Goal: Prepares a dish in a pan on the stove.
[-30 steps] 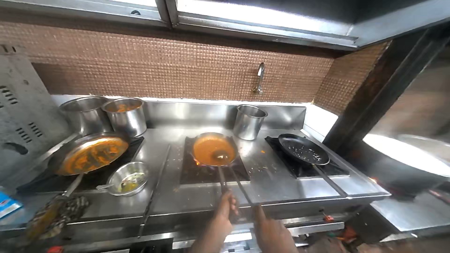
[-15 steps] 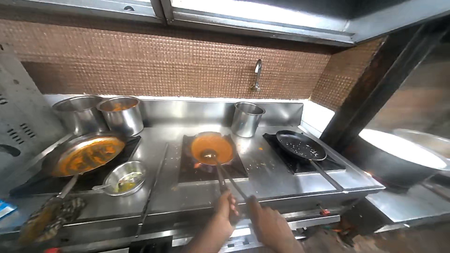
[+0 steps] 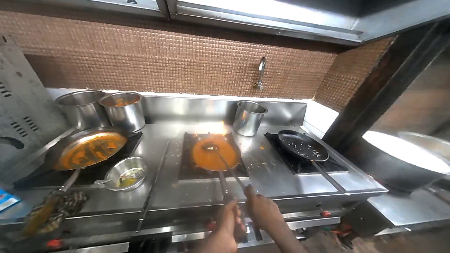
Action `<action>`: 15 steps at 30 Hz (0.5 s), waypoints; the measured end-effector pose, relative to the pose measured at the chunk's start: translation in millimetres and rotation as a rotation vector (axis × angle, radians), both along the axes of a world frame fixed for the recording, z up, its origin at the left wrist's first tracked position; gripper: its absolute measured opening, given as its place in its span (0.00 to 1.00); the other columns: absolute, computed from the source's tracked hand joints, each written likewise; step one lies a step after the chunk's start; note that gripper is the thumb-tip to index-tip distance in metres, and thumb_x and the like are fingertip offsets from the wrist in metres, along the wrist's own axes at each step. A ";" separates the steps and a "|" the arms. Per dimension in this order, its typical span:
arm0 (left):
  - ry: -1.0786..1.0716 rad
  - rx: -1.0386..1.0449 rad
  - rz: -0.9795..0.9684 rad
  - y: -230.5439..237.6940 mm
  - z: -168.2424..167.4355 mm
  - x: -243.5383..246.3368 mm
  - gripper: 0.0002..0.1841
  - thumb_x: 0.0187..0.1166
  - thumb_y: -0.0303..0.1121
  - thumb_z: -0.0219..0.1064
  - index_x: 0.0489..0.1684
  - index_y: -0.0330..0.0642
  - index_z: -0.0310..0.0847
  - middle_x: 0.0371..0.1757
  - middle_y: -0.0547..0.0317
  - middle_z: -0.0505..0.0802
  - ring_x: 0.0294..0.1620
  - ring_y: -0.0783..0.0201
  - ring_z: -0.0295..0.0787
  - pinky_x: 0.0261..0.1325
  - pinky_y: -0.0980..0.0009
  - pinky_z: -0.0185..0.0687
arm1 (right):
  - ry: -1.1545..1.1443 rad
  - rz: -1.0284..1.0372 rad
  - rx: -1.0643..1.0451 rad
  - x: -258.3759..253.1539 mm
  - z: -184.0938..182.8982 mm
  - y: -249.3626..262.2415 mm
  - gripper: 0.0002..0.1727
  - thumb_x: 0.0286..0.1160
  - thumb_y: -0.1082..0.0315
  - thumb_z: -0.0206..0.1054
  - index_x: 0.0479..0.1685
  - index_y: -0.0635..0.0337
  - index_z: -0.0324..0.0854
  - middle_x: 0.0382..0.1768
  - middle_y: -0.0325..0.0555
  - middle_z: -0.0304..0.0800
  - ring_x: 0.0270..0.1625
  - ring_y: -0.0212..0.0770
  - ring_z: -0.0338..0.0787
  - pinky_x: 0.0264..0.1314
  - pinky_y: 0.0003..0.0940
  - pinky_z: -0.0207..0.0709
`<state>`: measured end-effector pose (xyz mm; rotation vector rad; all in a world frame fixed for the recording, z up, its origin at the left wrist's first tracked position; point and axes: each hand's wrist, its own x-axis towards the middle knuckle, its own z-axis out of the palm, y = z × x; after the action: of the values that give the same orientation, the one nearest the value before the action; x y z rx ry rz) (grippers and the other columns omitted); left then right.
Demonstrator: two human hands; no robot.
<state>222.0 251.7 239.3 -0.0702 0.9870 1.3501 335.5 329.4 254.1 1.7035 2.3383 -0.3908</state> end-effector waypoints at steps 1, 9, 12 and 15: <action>0.009 0.002 -0.002 1.8 -0.6 -3.0 0.17 0.94 0.43 0.52 0.34 0.43 0.71 0.18 0.63 0.75 0.07 0.72 0.66 0.09 0.78 0.70 | -0.003 -0.021 -0.004 1.7 -3.1 -3.2 0.33 0.86 0.54 0.55 0.90 0.45 0.55 0.53 0.59 0.92 0.57 0.64 0.92 0.57 0.64 0.84; -0.062 0.039 0.028 25.9 -18.0 -14.1 0.17 0.94 0.44 0.51 0.33 0.44 0.69 0.16 0.65 0.73 0.06 0.73 0.63 0.07 0.79 0.67 | 0.024 0.033 0.004 8.0 4.5 -26.4 0.32 0.85 0.51 0.56 0.89 0.44 0.58 0.50 0.60 0.93 0.53 0.66 0.93 0.54 0.66 0.84; -0.034 0.007 0.014 11.9 -1.5 -3.1 0.16 0.93 0.43 0.51 0.33 0.44 0.70 0.18 0.64 0.74 0.07 0.72 0.65 0.08 0.78 0.68 | -0.004 -0.024 0.003 -1.4 -1.0 -2.4 0.33 0.84 0.54 0.57 0.90 0.45 0.56 0.54 0.60 0.91 0.57 0.65 0.92 0.56 0.64 0.84; -0.026 0.051 0.014 32.2 -23.0 -20.6 0.15 0.93 0.43 0.52 0.37 0.43 0.71 0.17 0.65 0.74 0.06 0.73 0.64 0.08 0.78 0.69 | 0.009 -0.070 -0.011 20.7 -7.4 -32.6 0.36 0.85 0.54 0.56 0.92 0.47 0.52 0.53 0.62 0.92 0.54 0.67 0.93 0.54 0.65 0.84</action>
<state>201.4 283.9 216.3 -0.0562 0.9307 1.3831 356.2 296.8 246.7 1.7860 2.2837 -0.4237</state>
